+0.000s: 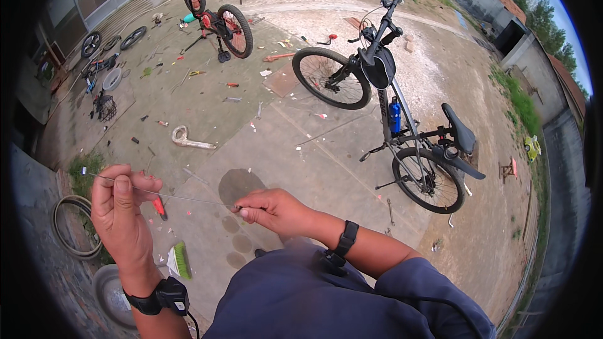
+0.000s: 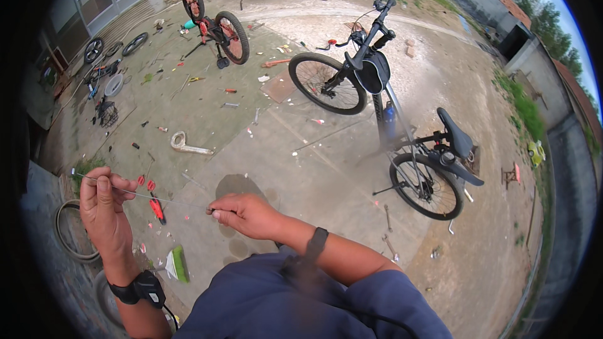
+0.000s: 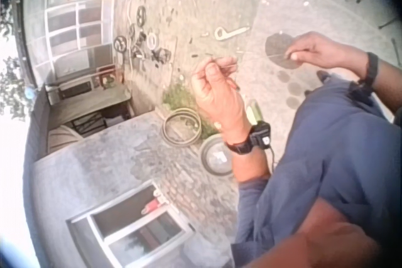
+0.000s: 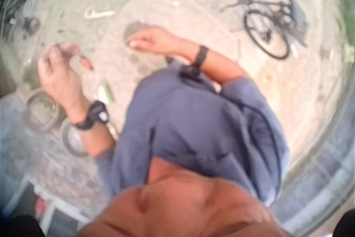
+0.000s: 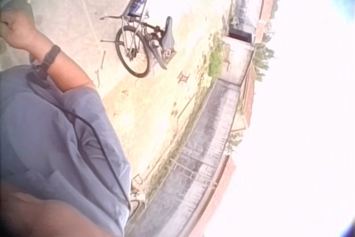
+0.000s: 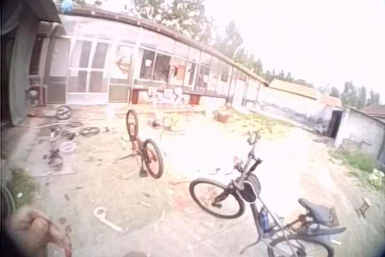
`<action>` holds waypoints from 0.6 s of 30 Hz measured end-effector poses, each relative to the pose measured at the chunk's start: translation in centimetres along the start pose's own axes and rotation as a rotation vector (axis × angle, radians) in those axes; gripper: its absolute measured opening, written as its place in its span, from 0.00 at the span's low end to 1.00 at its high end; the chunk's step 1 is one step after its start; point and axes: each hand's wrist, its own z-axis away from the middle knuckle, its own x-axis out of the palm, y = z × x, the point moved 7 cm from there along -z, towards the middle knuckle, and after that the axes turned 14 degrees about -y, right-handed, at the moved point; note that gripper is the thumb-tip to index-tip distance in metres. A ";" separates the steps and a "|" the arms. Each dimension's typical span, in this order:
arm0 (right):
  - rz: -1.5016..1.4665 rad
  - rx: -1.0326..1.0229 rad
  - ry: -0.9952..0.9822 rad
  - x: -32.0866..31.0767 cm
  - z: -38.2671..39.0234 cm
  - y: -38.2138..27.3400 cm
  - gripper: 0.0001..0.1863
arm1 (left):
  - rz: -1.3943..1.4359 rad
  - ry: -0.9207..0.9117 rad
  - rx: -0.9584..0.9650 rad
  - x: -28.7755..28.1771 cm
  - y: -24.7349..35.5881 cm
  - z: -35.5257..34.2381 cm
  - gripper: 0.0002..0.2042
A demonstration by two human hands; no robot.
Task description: The person cuts a bicycle brake cable with pliers, then threads the cable through the handlebar and front fork of a bicycle. They attach the cable to the brake lever and adjust the tension.
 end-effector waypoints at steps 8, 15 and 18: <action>0.033 0.008 -0.017 -0.1 -0.5 -1.6 0.13 | -0.036 -0.262 -0.203 5.4 -5.1 3.1 0.11; 0.013 0.037 0.027 -0.7 0.4 -0.2 0.14 | -0.058 -0.237 -0.127 4.2 -3.2 1.2 0.09; 0.018 -0.020 0.010 -0.3 -0.4 -1.8 0.14 | -0.080 -0.335 -0.146 6.1 -4.7 2.5 0.08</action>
